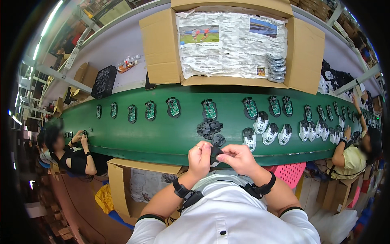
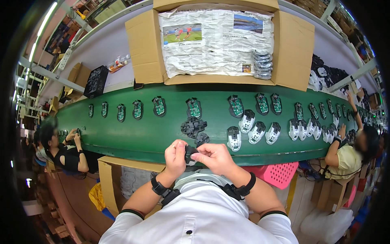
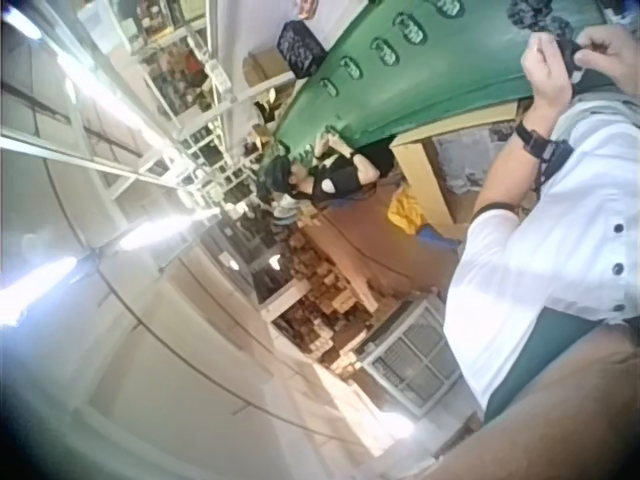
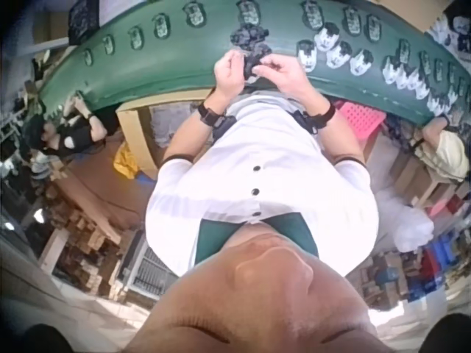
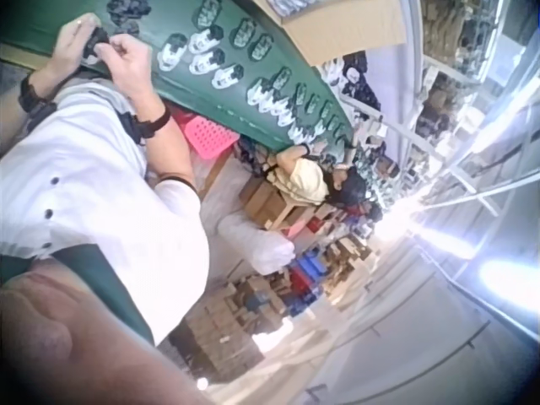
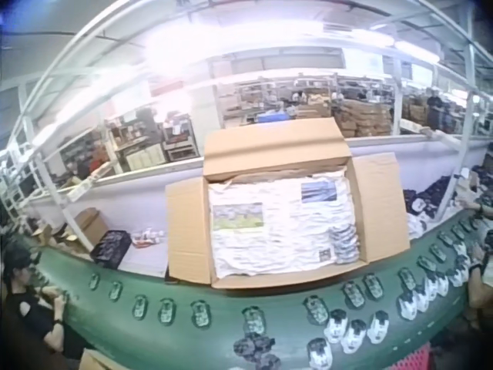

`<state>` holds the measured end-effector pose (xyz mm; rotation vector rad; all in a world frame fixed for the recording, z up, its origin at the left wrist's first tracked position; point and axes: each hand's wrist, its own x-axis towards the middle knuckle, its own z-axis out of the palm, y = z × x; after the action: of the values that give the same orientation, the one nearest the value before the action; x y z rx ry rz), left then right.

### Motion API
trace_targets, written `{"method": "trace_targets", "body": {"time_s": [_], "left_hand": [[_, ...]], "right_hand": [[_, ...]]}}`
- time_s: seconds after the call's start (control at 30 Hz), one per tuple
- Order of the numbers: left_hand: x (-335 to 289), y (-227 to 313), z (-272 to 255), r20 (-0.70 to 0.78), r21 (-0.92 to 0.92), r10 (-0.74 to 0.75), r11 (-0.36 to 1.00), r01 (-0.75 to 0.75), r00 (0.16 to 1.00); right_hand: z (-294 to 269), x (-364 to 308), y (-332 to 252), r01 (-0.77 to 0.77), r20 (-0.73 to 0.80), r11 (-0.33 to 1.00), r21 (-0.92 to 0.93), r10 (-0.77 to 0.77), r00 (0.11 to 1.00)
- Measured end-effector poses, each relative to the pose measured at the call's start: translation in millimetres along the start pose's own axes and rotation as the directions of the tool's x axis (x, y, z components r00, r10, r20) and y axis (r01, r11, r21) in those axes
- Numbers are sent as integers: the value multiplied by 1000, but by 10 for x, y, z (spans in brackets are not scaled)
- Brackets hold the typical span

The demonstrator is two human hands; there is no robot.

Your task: The person assembles small electronic devices on a green workbench. They pick up white plastic casings and black internal components, fit them together, and place the assembled units on the table. The person also handles small plastic bags containing parts and places them into a cardboard box.

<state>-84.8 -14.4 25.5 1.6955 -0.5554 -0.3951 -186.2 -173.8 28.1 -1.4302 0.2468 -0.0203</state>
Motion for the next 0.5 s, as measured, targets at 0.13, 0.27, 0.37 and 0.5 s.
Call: {"method": "trace_targets", "body": {"time_s": [0.13,0.27,0.37,0.5], "left_hand": [[297,-342,87,124,353,-70,935,22,990],[469,-757,180,253,716,133,641,-278,958],[508,-976,229,431,804,-7,456,-381,902],[468,-1312,90,430,830,-2,394,-394,903]], "right_hand": [[-176,174,715,-127,-79,969,211,146,986],[-643,241,1128,-404,-295,876,-263,326,898],[-920,346,1110,-457,-417,700,-548,245,875],[-1071,578,1099,-466,-488,547,-695,117,865]]}}
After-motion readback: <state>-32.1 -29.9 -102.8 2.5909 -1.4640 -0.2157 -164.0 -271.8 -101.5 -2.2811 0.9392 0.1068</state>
